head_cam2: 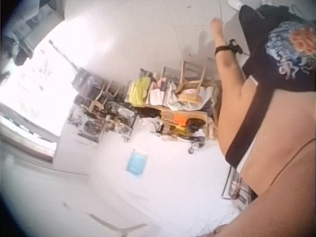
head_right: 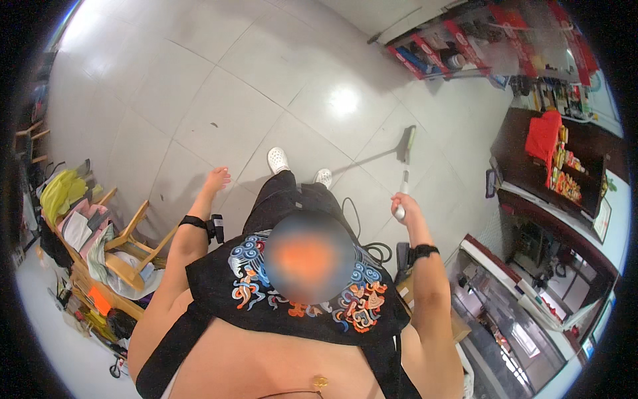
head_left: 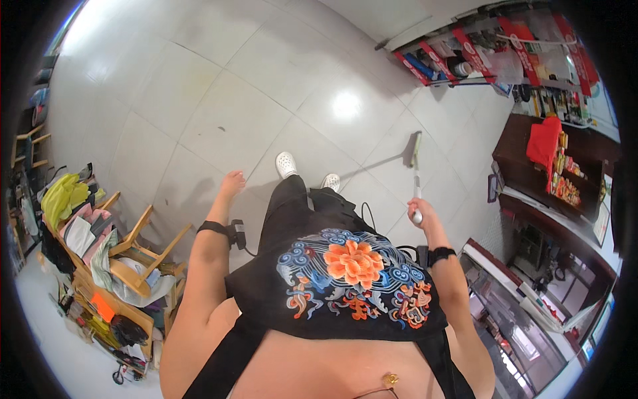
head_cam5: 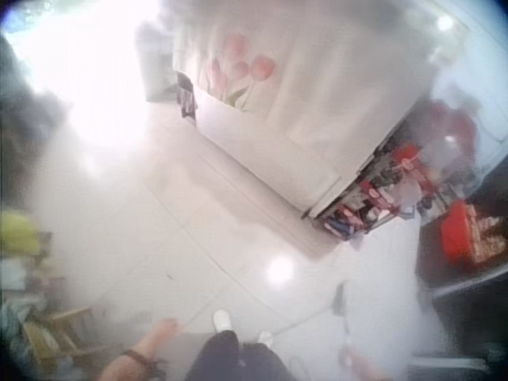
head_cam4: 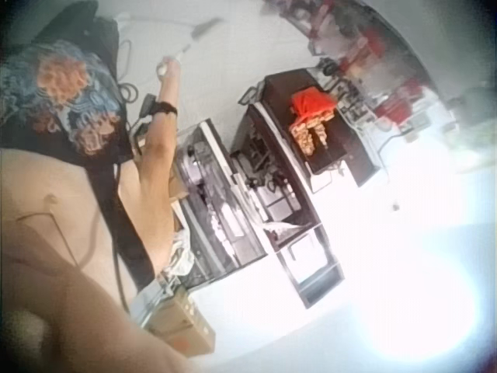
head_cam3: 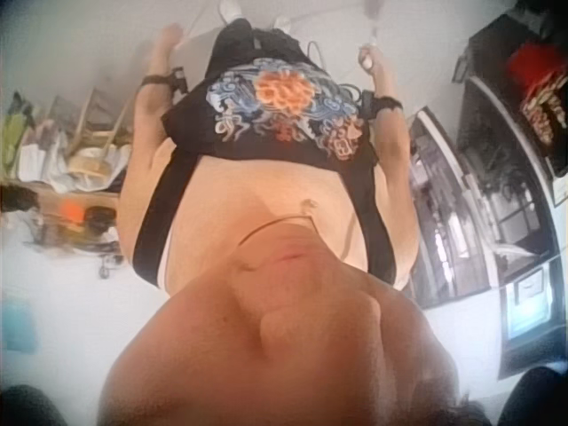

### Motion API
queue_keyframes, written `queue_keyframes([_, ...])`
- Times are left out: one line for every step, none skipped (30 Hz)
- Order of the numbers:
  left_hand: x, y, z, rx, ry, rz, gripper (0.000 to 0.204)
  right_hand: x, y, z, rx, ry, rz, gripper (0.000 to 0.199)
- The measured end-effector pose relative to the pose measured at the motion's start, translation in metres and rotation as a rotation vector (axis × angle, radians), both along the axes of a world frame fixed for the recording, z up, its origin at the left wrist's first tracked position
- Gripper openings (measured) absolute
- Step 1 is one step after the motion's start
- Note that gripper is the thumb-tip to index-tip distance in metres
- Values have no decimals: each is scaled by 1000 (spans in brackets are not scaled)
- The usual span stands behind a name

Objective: The person mops the tiled floor of a cluttered kitchen and storage area using a long-handled mop. They move around various items including a red bucket, a large metal pot, and stacked boxes while cleaning the floor surface.

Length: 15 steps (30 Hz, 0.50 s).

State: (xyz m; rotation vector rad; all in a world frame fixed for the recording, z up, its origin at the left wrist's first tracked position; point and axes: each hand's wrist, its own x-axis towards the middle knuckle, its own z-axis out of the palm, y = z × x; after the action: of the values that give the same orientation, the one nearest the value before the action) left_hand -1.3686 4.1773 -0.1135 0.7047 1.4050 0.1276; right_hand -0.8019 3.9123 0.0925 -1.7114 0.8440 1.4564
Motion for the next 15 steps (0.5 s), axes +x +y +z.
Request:
queue_keyframes([-1,-4,-1,4,65,-49,31,0,5,-5,-40,71,-137,14])
queue_keyframes([-2,-6,0,14,133,-98,32,-11,13,-7,-47,215,-201,16])
queue_keyframes([0,-3,2,26,197,-148,32,-30,20,-4,21,185,-89,16])
queue_keyframes([-1,-4,4,12,199,-150,32,-55,25,1,87,156,25,16])
queue_keyframes([-3,-3,7,-3,201,-151,33,-79,29,11,111,185,129,16])
queue_keyframes([-5,-3,9,-17,203,-148,33,-101,36,26,135,215,237,17])
queue_keyframes([-4,-1,11,-14,232,-191,33,-118,50,49,149,299,178,16])
queue_keyframes([-3,-1,15,-14,259,-231,34,-130,66,72,139,343,243,15])
queue_keyframes([1,1,19,-10,283,-274,35,-137,77,85,131,383,305,14])
queue_keyframes([6,4,22,-14,286,-278,35,-141,83,82,181,437,262,12])
queue_keyframes([9,9,25,-16,290,-276,36,-142,94,75,232,492,224,11])
queue_keyframes([12,13,27,-18,294,-273,36,-141,104,69,283,547,188,10])
queue_keyframes([15,18,31,-5,270,-272,37,-138,116,64,318,602,112,10])
queue_keyframes([21,25,37,13,247,-268,37,-134,132,59,354,659,39,11])
queue_keyframes([26,33,42,30,225,-263,37,-131,146,56,389,716,-33,13])
